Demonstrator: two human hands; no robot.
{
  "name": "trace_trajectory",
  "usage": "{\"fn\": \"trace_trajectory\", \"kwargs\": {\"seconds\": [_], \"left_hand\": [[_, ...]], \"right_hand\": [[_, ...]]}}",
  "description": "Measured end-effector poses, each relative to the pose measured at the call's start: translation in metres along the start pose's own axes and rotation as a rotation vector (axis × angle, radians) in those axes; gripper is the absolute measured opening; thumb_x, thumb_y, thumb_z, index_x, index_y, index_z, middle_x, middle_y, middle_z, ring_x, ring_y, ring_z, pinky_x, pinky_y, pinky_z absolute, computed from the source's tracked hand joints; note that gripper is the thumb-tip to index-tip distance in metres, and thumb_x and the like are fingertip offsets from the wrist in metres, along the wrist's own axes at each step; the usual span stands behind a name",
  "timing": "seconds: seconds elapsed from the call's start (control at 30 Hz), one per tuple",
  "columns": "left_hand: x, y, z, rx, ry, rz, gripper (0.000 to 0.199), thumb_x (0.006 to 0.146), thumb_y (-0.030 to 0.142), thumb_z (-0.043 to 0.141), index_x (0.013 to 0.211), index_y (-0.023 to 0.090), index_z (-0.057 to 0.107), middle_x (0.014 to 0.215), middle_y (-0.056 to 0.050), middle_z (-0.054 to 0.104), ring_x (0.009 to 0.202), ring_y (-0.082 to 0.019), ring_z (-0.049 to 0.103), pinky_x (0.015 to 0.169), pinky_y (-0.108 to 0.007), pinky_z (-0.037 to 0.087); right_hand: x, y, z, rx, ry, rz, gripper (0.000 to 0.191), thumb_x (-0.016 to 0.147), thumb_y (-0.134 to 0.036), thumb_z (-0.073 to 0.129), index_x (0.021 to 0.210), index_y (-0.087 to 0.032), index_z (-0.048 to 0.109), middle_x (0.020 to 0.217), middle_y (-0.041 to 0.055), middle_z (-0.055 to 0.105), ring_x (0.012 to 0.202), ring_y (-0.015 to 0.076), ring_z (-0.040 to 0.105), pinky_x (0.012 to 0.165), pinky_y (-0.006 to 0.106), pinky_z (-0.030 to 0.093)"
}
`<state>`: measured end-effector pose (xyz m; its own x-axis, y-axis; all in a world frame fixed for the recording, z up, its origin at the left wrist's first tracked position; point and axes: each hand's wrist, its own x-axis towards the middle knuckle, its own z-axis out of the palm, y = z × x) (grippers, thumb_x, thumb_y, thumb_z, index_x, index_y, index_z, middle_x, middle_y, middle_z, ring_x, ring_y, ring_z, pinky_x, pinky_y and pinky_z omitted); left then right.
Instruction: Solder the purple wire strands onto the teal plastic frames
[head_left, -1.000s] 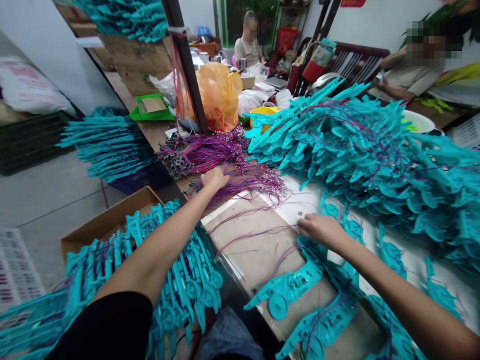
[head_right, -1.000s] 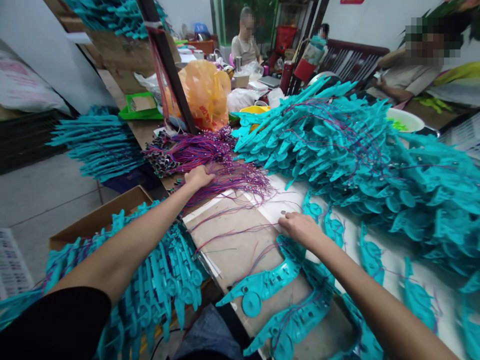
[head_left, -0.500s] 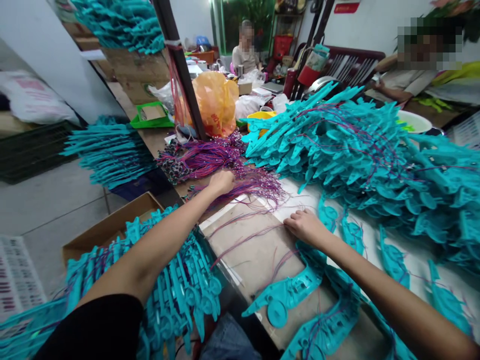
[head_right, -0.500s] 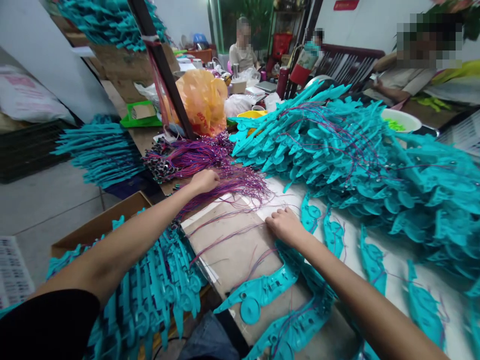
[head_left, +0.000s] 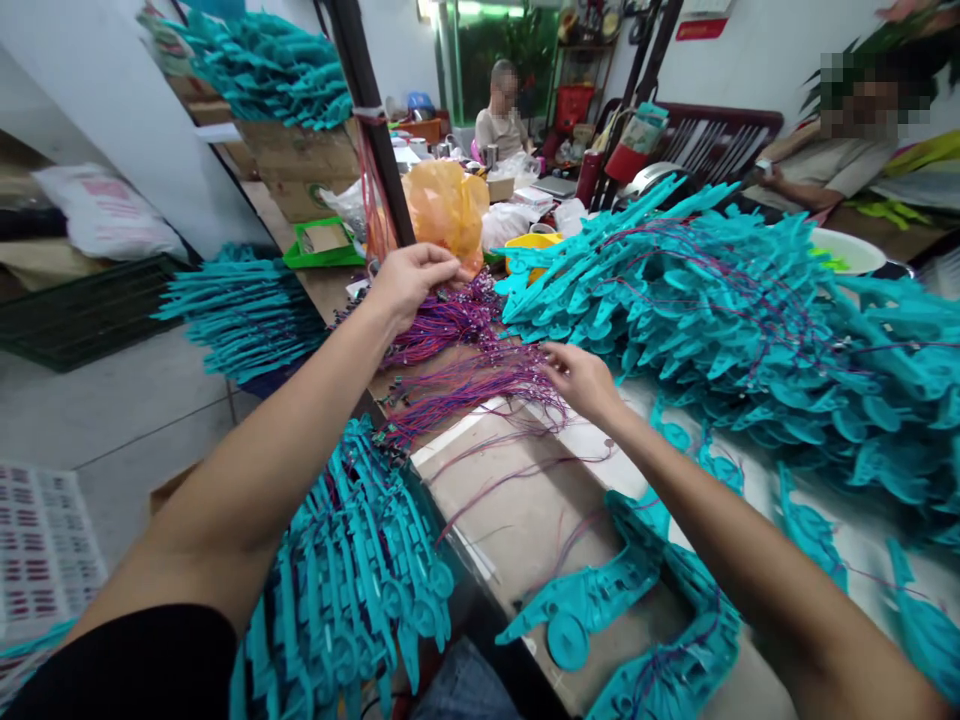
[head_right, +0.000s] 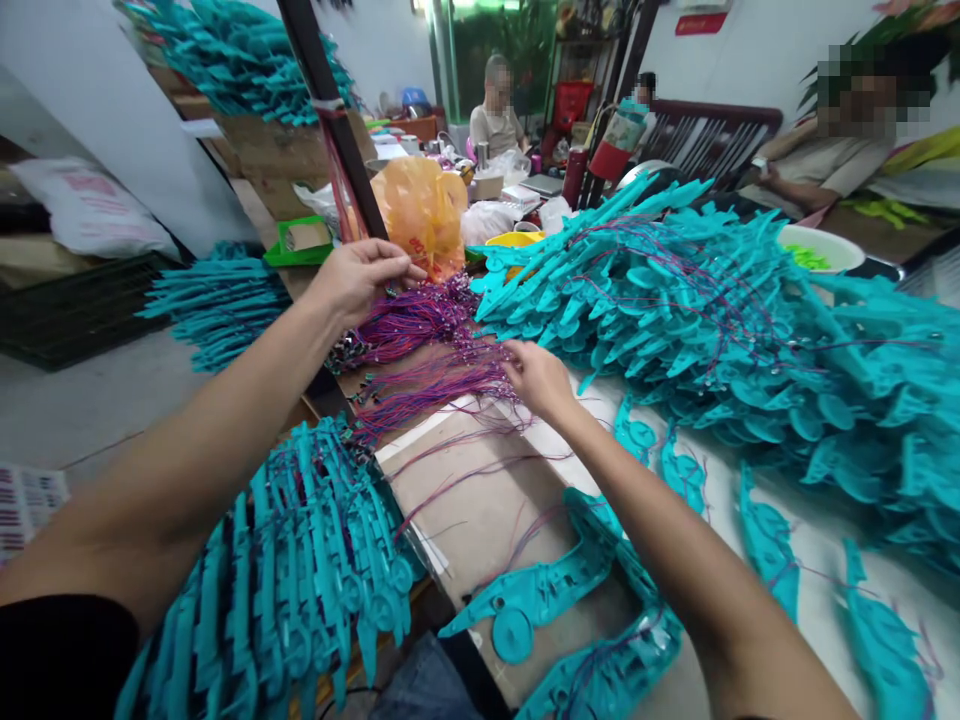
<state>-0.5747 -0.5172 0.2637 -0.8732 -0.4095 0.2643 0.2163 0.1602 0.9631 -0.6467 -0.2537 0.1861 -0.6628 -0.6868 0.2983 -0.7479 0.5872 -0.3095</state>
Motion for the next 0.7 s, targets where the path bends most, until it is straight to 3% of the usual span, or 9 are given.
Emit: {"fn": "trace_trajectory", "kwargs": {"seconds": [0.1,0.17,0.23,0.3,0.33,0.4,0.57,0.7], "left_hand": [[0.0,0.04,0.015,-0.001,-0.15,0.038,0.013,0.079,0.014,0.062,0.092,0.011,0.062,0.077,-0.005,0.07,0.067,-0.011,0.066,0.063,-0.023,0.051],[-0.004,0.062,0.026,-0.005,-0.208,0.061,0.02,0.081,0.012,0.059,0.101,0.01,0.062,0.077,-0.005,0.069,0.07,-0.013,0.067,0.064,-0.024,0.052],[-0.009,0.077,0.032,-0.004,-0.244,0.078,0.024,0.082,0.011,0.058,0.106,0.01,0.062,0.077,-0.005,0.069,0.07,-0.013,0.067,0.065,-0.024,0.052],[-0.012,0.084,0.031,0.016,-0.262,0.09,0.025,0.083,0.011,0.058,0.107,0.01,0.063,0.078,-0.005,0.069,0.069,-0.013,0.067,0.064,-0.024,0.052],[-0.014,0.085,0.027,0.032,-0.261,0.096,0.025,0.083,0.012,0.059,0.107,0.01,0.064,0.079,-0.006,0.069,0.068,-0.013,0.067,0.063,-0.024,0.052],[-0.016,0.081,0.017,0.077,-0.238,0.098,0.025,0.082,0.012,0.059,0.106,0.01,0.065,0.078,-0.006,0.069,0.064,-0.012,0.065,0.06,-0.024,0.051],[-0.024,0.055,-0.006,0.257,-0.248,-0.049,0.018,0.078,0.014,0.062,0.094,0.011,0.069,0.072,-0.008,0.069,0.049,-0.008,0.054,0.049,-0.024,0.042],[-0.03,0.041,-0.014,0.287,-0.259,-0.132,0.009,0.076,0.012,0.063,0.083,0.012,0.069,0.071,-0.008,0.069,0.046,-0.007,0.05,0.049,-0.025,0.039]], "right_hand": [[0.05,-0.018,0.004,0.191,0.17,0.087,0.072,0.079,-0.033,0.068,0.142,-0.016,0.038,0.109,0.0106,0.062,0.086,0.0198,0.06,0.077,0.031,0.047],[0.078,-0.026,0.006,0.265,0.159,0.115,0.084,0.072,-0.032,0.075,0.144,-0.015,0.036,0.107,0.0115,0.062,0.088,0.0209,0.061,0.08,0.032,0.048],[0.096,-0.028,0.007,0.322,0.086,0.151,0.062,0.072,-0.028,0.074,0.13,-0.015,0.055,0.093,0.0085,0.066,0.082,0.02,0.062,0.079,0.032,0.048],[0.105,-0.024,0.007,0.352,0.033,0.197,0.025,0.075,-0.023,0.069,0.099,-0.014,0.071,0.073,0.0052,0.065,0.071,0.0178,0.062,0.075,0.031,0.048],[0.107,-0.021,0.006,0.36,0.024,0.217,0.013,0.076,-0.021,0.068,0.086,-0.014,0.072,0.066,0.0043,0.063,0.066,0.0167,0.061,0.073,0.031,0.048],[0.107,-0.014,0.004,0.371,0.029,0.234,0.011,0.079,-0.023,0.065,0.074,-0.014,0.07,0.057,0.003,0.061,0.058,0.0143,0.058,0.066,0.028,0.048],[0.104,-0.002,-0.003,0.63,0.056,0.219,0.024,0.083,-0.039,0.064,0.079,-0.016,0.066,0.049,-0.0009,0.056,0.045,0.0105,0.052,0.049,0.022,0.043],[0.107,-0.003,-0.005,0.714,0.08,0.209,0.029,0.08,-0.044,0.067,0.087,-0.017,0.066,0.046,-0.0045,0.052,0.043,0.0102,0.051,0.046,0.021,0.042]]}}
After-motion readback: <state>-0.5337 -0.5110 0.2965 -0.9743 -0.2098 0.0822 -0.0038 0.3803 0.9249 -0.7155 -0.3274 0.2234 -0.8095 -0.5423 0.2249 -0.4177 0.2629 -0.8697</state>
